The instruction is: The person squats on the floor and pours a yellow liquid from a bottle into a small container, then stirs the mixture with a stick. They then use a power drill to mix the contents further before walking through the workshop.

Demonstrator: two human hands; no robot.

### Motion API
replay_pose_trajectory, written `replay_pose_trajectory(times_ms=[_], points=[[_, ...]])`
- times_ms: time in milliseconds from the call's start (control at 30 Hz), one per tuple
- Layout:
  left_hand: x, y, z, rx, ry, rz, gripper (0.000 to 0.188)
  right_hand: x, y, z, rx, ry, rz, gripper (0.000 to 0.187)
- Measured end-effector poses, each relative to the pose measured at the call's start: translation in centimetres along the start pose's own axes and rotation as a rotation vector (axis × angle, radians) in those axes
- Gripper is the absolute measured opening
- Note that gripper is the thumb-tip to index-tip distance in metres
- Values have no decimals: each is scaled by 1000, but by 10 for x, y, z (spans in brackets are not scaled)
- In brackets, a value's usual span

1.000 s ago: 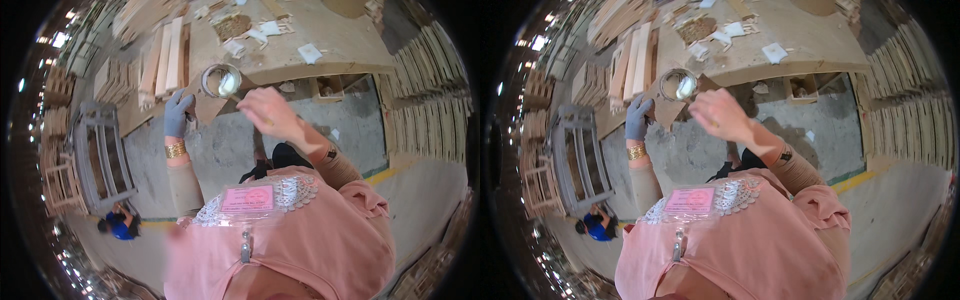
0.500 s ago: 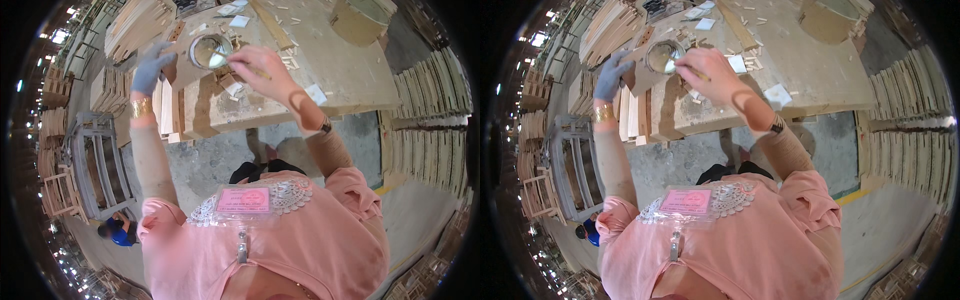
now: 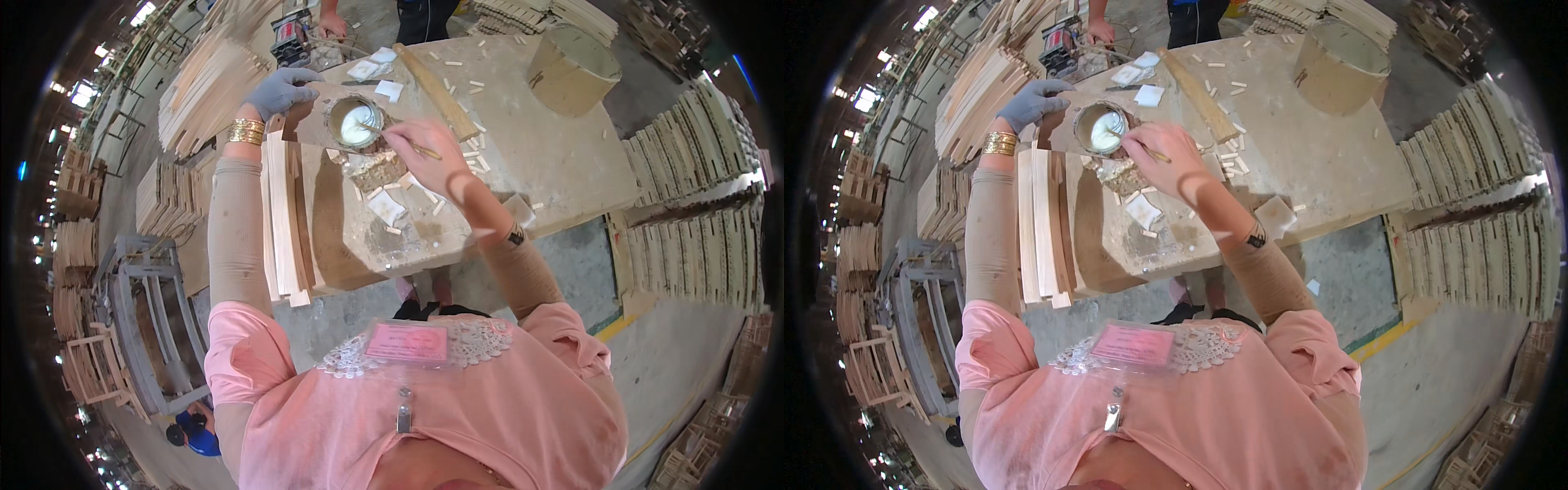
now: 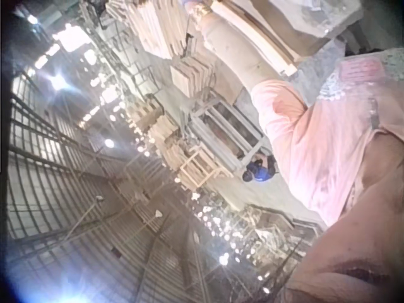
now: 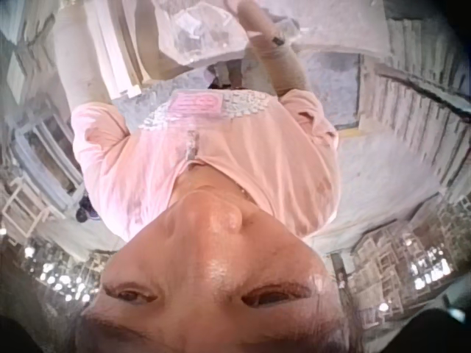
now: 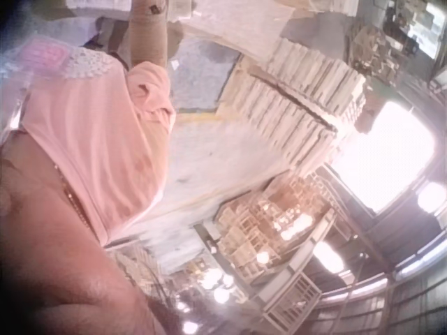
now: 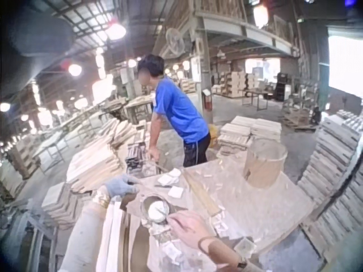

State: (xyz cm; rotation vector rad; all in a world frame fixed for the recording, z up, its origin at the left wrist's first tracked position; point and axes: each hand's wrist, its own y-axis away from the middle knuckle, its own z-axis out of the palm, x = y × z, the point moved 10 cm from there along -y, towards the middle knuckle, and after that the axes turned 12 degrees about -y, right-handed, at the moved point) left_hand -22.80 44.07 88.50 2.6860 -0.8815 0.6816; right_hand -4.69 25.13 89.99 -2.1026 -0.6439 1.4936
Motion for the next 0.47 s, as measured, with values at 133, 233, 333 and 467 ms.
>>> replay_pose_trajectory(times_ms=[133,233,333,467], points=[[21,-29,18,-126,66,88,29,12,6,-2,114,91,2,14],[31,-45,15,-147,48,236,29,12,-12,29,40,228,-19,15],[37,-57,22,-138,-90,351,30,-9,-13,68,-131,308,-161,16],[30,-73,27,-108,-206,372,31,15,4,76,-473,324,101,27]])
